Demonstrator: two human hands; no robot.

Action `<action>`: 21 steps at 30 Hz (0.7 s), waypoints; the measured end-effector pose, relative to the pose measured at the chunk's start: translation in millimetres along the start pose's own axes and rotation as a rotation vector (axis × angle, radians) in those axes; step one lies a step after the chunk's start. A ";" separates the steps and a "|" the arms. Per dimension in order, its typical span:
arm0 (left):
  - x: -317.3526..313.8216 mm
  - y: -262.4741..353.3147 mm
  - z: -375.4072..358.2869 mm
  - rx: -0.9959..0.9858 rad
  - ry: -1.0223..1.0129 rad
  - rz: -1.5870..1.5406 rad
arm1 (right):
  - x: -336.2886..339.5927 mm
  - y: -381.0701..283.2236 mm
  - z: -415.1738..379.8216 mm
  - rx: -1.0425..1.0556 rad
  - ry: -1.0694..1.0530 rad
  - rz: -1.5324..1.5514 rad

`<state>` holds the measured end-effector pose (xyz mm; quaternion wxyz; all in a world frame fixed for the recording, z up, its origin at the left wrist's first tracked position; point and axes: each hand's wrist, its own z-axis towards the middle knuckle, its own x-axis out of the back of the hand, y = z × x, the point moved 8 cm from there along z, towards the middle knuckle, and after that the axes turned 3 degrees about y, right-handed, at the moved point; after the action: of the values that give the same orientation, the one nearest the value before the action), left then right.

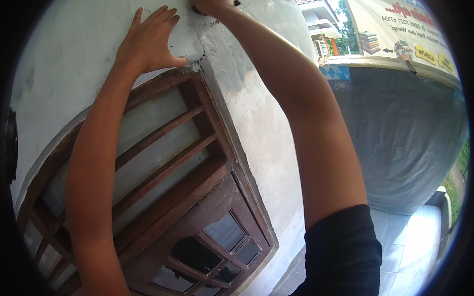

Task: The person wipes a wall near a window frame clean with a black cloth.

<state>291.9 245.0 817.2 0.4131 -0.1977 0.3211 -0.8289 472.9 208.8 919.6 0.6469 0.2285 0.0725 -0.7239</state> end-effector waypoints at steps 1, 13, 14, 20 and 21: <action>-1.1 -0.6 0.7 0.008 -0.037 0.005 | 20.5 -36.8 -7.4 -0.028 0.000 0.036; 0.5 -0.6 0.9 0.007 -0.081 0.005 | -0.2 34.0 -6.9 -0.163 -0.101 -0.228; -1.2 -0.6 0.5 0.009 -0.093 0.009 | 2.9 32.7 -6.6 -0.162 -0.102 -0.225; -3.1 -1.2 0.8 0.014 -0.081 0.000 | 41.3 -25.6 -44.2 -0.180 -0.312 -0.177; -4.0 -1.0 0.4 0.013 -0.080 -0.005 | 48.8 -33.9 -58.7 -0.118 -0.273 -0.163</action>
<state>293.9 248.6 817.9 0.4247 -0.2290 0.2984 -0.8235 451.1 193.3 840.4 0.6023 0.0830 0.0446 -0.7927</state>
